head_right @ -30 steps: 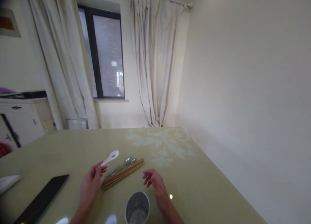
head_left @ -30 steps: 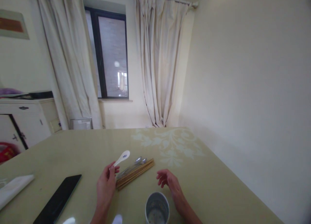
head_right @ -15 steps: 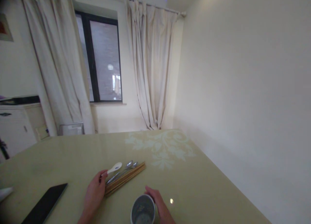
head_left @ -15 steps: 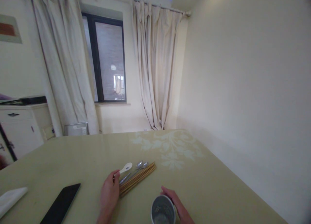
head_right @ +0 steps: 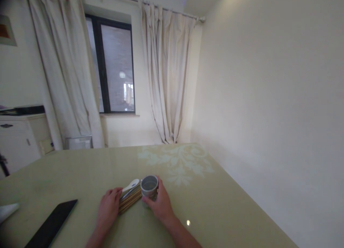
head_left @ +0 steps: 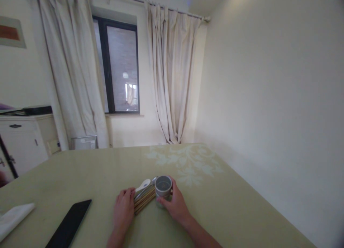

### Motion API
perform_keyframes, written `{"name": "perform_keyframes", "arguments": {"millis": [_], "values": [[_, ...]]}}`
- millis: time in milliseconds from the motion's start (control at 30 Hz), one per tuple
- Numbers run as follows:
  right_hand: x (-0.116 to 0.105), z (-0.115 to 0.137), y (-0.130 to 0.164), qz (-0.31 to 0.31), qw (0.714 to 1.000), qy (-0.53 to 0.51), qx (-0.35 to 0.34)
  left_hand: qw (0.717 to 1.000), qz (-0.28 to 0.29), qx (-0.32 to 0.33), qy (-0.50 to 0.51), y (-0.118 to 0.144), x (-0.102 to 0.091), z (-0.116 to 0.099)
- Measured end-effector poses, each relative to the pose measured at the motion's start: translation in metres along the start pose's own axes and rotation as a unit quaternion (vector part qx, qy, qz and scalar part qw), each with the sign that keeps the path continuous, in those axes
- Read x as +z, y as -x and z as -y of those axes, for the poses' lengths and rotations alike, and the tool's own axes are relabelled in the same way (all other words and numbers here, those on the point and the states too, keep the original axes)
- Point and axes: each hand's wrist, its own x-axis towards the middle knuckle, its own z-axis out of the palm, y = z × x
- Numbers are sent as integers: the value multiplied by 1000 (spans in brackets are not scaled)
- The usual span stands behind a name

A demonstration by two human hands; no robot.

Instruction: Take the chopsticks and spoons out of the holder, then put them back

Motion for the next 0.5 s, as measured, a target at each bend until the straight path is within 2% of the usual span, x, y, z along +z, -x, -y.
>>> {"name": "perform_keyframes", "arguments": {"millis": [133, 200, 267, 333, 367, 433, 500], "values": [[-22, -15, 12, 13, 999, 34, 16, 1000, 5, 14, -15, 0, 0, -1], [-36, -23, 19, -17, 999, 39, 22, 1000, 9, 12, -17, 1, -2, -5], [-45, -28, 23, -58, 998, 22, 22, 1000, -18, -2, -19, 2, -7, -15], [-49, -30, 23, -91, 995, 10, 27, 995, -94, 5, -11, 6, -16, -28], [-48, -31, 22, -101, 994, 8, 31, 988, -153, 33, 5, 11, -21, -36], [-46, -32, 20, -107, 993, 7, 38, 945, -291, 134, 57, 27, -34, -50], [-44, -32, 17, -108, 993, 2, 40, 886, -389, 222, 118, 54, -48, -60]]}}
